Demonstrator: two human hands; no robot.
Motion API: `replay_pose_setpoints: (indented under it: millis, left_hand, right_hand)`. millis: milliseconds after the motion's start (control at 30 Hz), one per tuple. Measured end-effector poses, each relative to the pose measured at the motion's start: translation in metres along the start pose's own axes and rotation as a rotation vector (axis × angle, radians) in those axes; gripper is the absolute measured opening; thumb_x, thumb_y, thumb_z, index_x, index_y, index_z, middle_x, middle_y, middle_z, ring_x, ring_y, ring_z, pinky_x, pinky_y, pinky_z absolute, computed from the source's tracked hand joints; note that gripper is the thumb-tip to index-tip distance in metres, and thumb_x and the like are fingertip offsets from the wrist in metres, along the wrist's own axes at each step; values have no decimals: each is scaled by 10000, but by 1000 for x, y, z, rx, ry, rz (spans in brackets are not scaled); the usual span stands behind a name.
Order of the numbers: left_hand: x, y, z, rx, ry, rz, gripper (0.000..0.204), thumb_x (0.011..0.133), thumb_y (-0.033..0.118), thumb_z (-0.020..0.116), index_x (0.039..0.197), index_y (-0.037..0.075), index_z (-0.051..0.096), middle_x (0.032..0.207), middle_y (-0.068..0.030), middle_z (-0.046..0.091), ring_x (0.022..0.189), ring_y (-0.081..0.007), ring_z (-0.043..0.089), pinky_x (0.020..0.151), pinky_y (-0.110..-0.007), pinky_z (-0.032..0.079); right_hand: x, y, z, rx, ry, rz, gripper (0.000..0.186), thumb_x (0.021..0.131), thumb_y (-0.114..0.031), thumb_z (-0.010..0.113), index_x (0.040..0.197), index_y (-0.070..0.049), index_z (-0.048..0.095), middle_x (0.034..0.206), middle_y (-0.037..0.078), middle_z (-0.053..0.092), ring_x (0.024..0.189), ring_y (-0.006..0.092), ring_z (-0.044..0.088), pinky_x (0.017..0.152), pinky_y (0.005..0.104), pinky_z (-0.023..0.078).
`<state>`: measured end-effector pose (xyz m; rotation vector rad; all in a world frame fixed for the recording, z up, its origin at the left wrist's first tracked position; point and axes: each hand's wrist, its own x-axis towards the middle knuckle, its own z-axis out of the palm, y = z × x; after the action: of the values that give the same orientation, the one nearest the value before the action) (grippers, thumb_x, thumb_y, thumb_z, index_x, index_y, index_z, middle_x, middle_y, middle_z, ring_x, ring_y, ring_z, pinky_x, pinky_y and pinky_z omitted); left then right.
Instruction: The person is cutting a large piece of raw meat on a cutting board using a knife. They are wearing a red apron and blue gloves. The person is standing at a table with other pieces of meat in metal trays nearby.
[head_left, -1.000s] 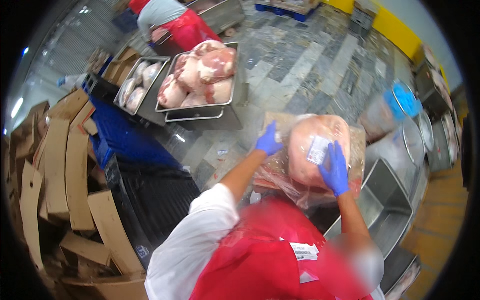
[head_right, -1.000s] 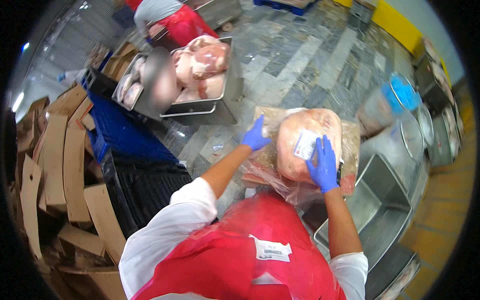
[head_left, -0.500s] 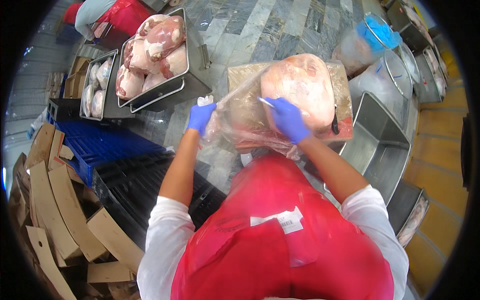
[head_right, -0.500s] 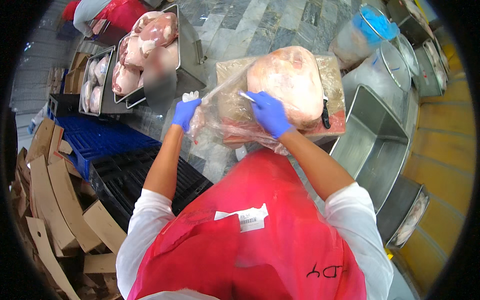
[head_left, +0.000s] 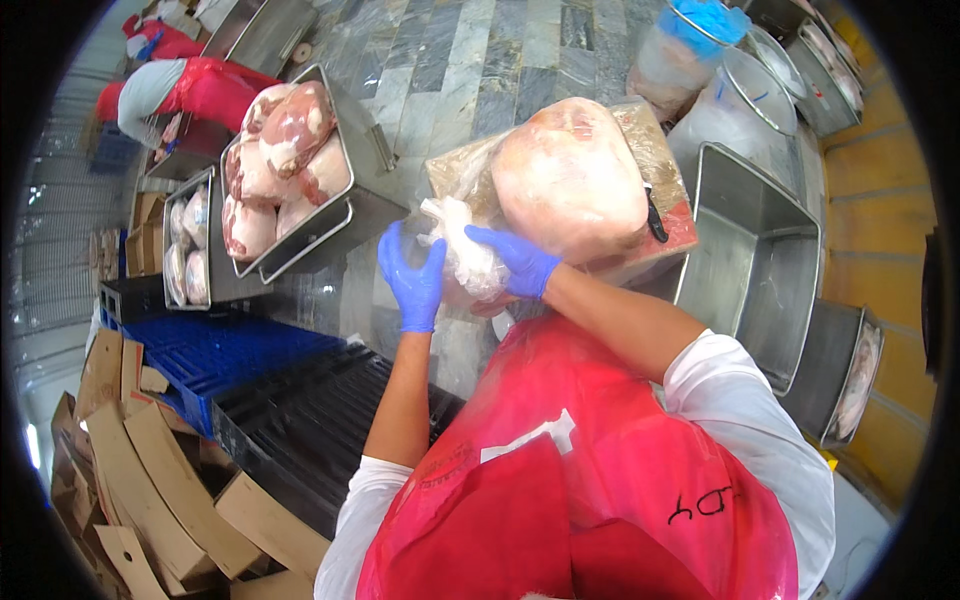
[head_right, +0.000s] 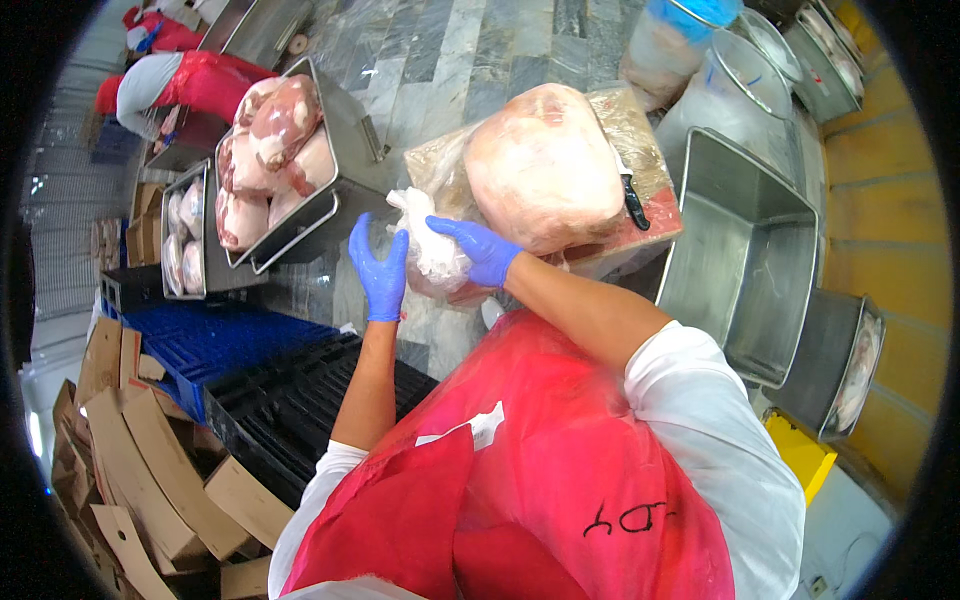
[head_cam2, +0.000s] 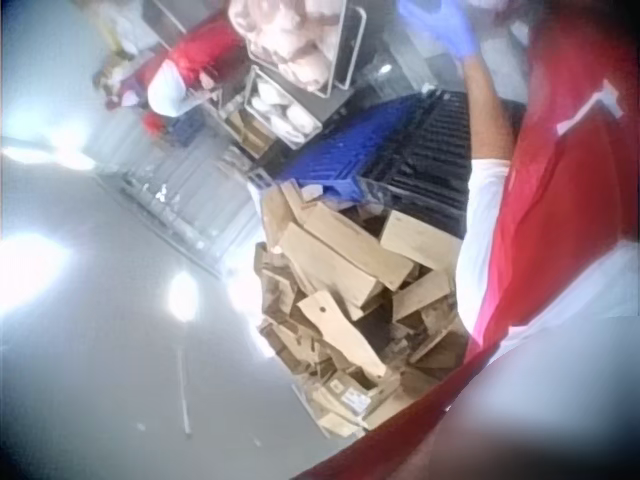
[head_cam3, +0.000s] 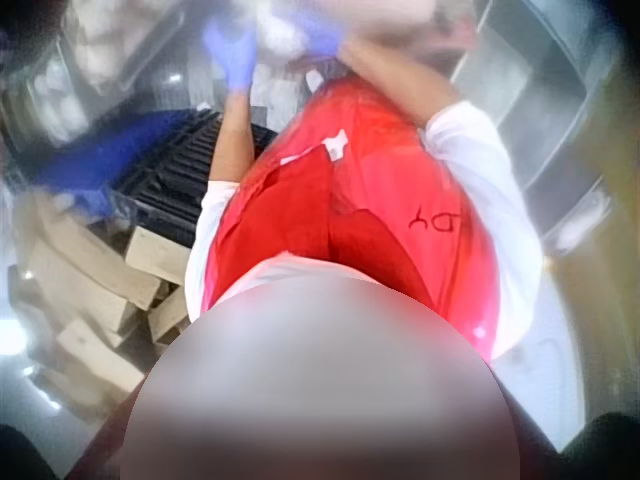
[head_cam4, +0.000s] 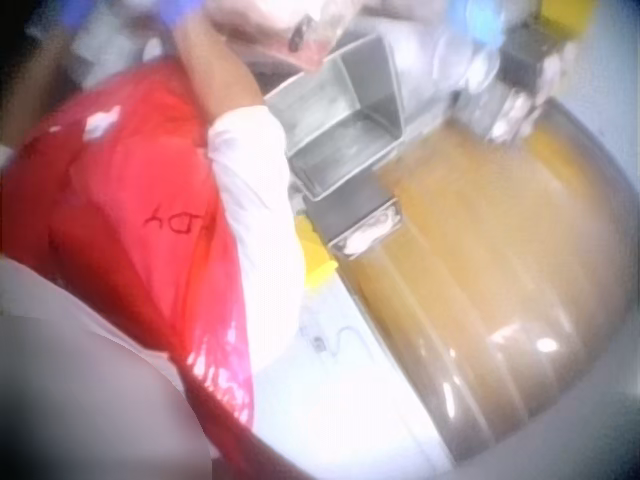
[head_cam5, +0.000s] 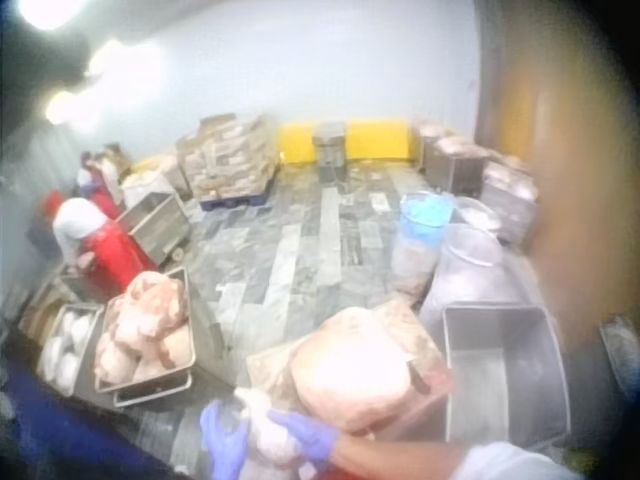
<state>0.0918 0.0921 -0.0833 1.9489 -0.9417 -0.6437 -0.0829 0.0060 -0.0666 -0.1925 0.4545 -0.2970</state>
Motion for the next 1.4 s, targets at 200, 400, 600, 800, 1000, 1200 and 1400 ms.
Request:
replay_pose_setpoints:
  millis: [200,400,600,800,1000,1200,1400]
  left_hand:
    - [-6,-7,32,-1253,-831,-710,641,1035,454,550,1502,30,441,1437,-169,553,1302,-286,559,1117,-434,453]
    - [13,17,86,-1048,-530,-658,387,983,320,623,1226,21,648,1120,-99,691,1007,-234,674,901,-373,557]
    - [85,-84,38,-928,-454,-570,226,929,280,669,1024,75,667,860,-89,661,758,-243,652,723,-389,553]
    - [55,-30,62,-775,-539,-663,557,984,424,593,1416,83,504,1286,-155,599,1121,-359,614,978,-509,516]
    - [59,-59,114,-1036,-817,-891,586,1023,434,557,1471,62,490,1329,-156,624,1147,-336,623,1021,-488,511]
    - [54,-19,110,-431,-584,-629,459,925,212,684,1344,39,611,1248,-114,688,1103,-281,668,999,-423,542]
    - [75,-42,141,-959,-256,-861,322,860,243,636,1115,46,649,1053,-129,690,994,-329,662,925,-467,544]
  right_hand:
    - [-12,6,4,-1799,101,-417,373,942,-214,590,1269,-37,627,1172,316,660,1075,434,668,940,497,521]
    - [7,-25,-47,-1638,508,-373,466,946,-409,562,1191,-25,664,1127,301,678,1012,433,675,913,506,512]
    - [-78,-78,-40,-1968,860,-1023,634,850,-492,730,1272,-31,621,1259,235,634,1213,440,567,1024,533,454]
    - [-132,-103,-157,-1291,980,-790,1214,623,-524,951,1511,24,331,1487,273,421,1394,394,432,1172,494,372]
    - [-117,-104,-165,-1145,826,-831,1230,599,-444,992,1500,63,325,1485,247,434,1391,350,445,1169,447,390]
    - [-128,-105,-154,-1100,873,-820,1206,603,-434,990,1496,60,348,1477,251,459,1378,344,465,1172,435,387]
    - [-136,-111,-142,-1068,801,-820,1153,615,-396,987,1496,49,392,1474,220,489,1371,317,479,1172,424,390]
